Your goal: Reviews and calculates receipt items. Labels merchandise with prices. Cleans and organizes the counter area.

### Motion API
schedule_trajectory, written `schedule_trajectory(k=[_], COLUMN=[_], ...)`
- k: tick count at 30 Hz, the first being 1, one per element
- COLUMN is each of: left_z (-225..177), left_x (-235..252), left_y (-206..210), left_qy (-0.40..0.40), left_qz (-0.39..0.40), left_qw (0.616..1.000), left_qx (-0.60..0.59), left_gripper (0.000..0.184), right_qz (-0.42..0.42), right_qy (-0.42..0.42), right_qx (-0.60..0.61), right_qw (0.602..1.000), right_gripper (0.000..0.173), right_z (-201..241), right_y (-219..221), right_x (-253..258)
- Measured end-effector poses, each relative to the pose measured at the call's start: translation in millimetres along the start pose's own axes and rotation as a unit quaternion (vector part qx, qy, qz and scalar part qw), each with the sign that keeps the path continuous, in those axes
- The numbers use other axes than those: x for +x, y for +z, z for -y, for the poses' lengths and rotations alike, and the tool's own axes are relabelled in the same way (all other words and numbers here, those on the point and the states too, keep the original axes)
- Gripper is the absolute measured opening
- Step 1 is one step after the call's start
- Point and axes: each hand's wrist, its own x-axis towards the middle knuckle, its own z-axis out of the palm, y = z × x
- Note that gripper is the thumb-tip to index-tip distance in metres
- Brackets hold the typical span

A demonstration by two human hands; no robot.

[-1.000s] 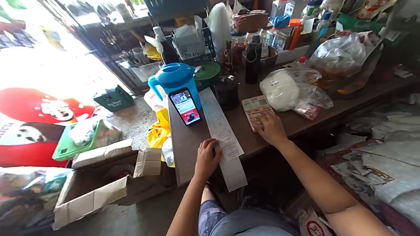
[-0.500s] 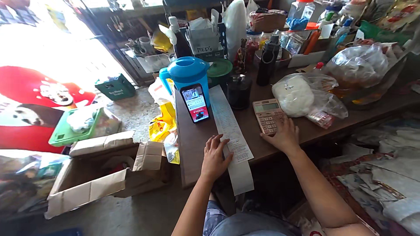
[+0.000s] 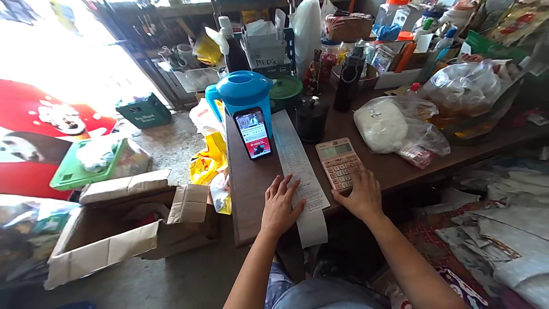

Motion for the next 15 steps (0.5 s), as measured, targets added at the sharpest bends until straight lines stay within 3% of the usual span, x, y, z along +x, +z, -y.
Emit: schedule_trajectory(k=[5,8,11,15], left_z=[0,2,3,5], left_x=[1,0,0,0], left_y=[1,1,4,5], left_qy=[0.003,0.007,0.019,0.030], left_qz=[0.001,-0.007,-0.022,-0.032], left_qw=[1.000,1.000,1.000,0.999], left_qx=[0.005,0.008,0.000,-0.003], left_gripper=[0.050,0.049,0.049,0.048], right_qz=[-0.010,-0.038,-0.104,-0.145], right_qy=[-0.039,-0.058,-0.104,-0.193], right_qx=[0.087,0.157,0.127,0.084], right_qw=[0.995,0.985,0.981,0.967], right_gripper=[0.108,0.075,0.039,0.031], right_z=[-18,-29,-35,-26], right_y=[-4,-9,-5,0], right_x=[-6,-5,-6,-3])
